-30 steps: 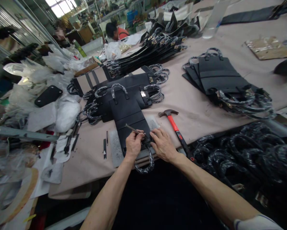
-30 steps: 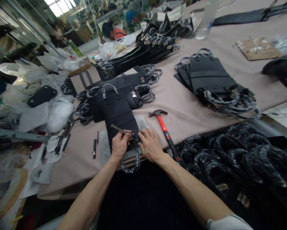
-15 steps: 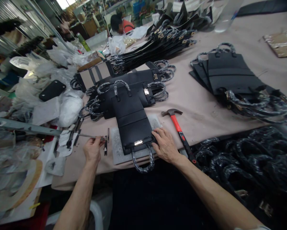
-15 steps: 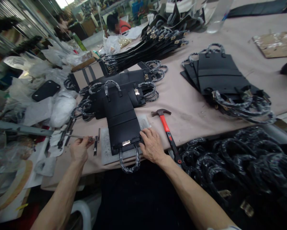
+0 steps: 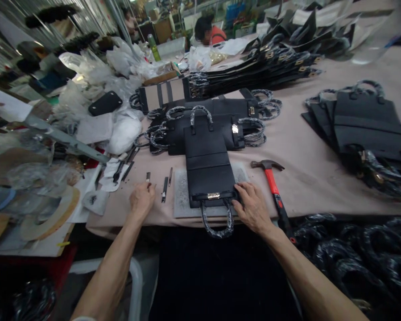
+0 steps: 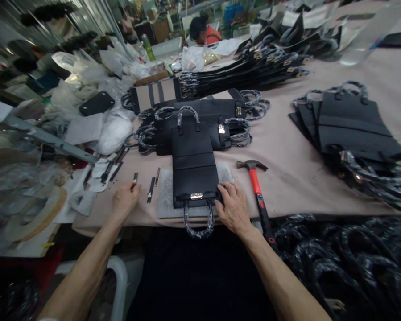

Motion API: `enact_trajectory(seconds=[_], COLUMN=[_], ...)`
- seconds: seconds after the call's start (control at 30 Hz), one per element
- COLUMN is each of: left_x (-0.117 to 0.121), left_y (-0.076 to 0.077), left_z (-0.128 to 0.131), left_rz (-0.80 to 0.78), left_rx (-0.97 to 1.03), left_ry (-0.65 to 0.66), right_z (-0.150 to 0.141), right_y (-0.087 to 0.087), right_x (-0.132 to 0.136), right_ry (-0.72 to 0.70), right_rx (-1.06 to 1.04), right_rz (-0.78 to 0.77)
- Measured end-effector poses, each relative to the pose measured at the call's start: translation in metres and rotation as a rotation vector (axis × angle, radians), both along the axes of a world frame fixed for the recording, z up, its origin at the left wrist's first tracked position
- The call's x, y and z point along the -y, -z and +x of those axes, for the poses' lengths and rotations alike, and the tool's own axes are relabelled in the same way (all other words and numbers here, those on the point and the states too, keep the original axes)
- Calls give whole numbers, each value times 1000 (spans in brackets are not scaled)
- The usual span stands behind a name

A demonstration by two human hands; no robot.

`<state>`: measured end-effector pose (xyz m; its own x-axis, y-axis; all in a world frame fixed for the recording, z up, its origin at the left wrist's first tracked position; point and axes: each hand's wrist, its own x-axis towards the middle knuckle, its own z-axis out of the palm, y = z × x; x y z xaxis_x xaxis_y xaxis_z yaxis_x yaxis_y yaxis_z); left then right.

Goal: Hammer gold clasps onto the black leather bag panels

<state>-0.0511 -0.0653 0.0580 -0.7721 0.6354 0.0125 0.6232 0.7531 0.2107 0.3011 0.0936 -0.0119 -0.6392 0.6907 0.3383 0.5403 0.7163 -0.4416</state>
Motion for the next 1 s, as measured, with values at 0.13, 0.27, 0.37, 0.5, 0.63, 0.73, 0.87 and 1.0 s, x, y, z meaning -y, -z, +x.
enact_trajectory(seconds=[0.13, 0.27, 0.37, 0.5, 0.63, 0.73, 0.87, 1.0], left_x=[-23, -38, -44, -55, -61, -58, -47, -34], left_y=[4, 4, 4, 6, 3, 2, 8, 23], left_z=[58, 111, 129, 129, 128, 129, 121, 104], left_rz=[162, 158, 37, -78, -181, -197, -83, 127], left_rx=[133, 113, 28, -26, -70, -103, -84, -7], left_ry=[385, 698, 790, 827, 938, 976, 976, 1021], right_z=[0, -6, -16, -30, -42, -50, -56, -49], right_y=[-6, -18, -29, -47, -61, -65, -63, -61], right_x=[1, 6, 7, -1, -12, -19, -25, -30], right_ry=[-16, -64, -115, -152, -270, -416, -551, -682], right_rx=[36, 84, 153, 329, 519, 598, 599, 547], right_rz=[16, 70, 47, 11, 85, 143, 186, 216])
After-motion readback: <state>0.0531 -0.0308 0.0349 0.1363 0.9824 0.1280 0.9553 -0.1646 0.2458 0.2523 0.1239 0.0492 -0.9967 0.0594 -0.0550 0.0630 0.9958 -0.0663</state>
